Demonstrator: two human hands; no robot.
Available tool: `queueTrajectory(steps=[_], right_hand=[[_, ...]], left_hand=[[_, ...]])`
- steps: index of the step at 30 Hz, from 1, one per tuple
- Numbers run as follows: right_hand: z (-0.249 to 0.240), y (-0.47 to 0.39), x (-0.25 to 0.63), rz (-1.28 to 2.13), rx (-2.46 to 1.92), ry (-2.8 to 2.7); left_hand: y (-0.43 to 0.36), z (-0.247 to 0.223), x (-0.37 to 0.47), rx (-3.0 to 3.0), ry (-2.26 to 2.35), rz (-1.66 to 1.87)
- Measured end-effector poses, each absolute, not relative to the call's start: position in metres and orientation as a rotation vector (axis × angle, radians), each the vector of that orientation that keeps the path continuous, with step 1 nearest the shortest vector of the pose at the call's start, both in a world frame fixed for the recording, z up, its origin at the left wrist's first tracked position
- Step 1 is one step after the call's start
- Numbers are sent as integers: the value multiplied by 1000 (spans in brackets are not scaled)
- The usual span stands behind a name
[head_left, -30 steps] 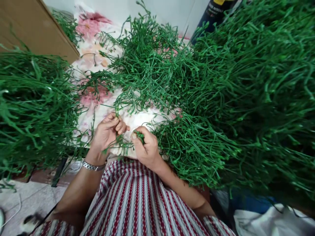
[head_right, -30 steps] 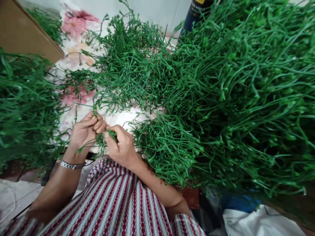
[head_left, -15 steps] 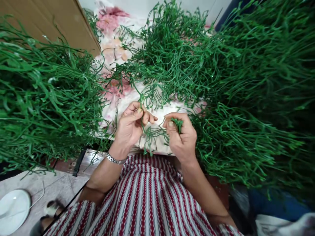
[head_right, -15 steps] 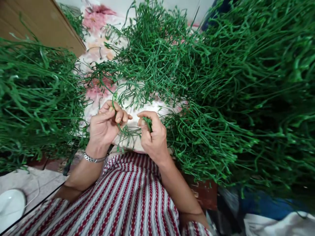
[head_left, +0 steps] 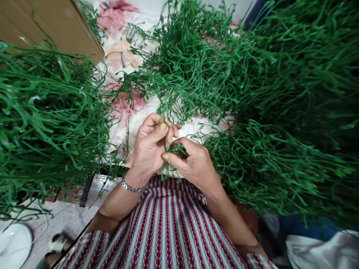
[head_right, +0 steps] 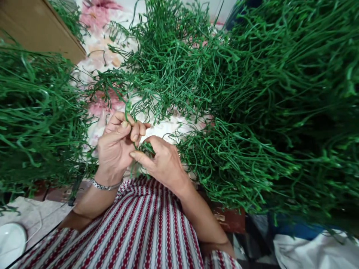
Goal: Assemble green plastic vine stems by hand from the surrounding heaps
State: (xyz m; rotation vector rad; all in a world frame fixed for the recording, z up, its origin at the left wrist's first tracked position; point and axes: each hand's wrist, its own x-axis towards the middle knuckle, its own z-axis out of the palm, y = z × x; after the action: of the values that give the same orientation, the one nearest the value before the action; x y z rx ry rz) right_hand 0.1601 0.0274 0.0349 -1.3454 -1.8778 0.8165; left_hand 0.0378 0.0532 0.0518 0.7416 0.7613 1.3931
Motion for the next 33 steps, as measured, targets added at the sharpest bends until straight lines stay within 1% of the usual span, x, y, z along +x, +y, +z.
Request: queueTrajectory(steps=[5, 10, 16, 25, 33], right_hand=[[31, 24, 164, 905, -1278, -1837], [34, 22, 164, 859, -1247, -1719], [35, 20, 160, 908, -1213, -1675], [31, 18, 159, 887, -1192, -1644], [32, 18, 158, 813, -1178, -1725]], left_hand=[[53, 52, 32, 783, 771, 1333], [37, 32, 22, 892, 802, 1250], [22, 12, 15, 1163, 964, 1315], [17, 19, 8, 1421, 983, 1292], [17, 27, 7, 1424, 1000, 1247]])
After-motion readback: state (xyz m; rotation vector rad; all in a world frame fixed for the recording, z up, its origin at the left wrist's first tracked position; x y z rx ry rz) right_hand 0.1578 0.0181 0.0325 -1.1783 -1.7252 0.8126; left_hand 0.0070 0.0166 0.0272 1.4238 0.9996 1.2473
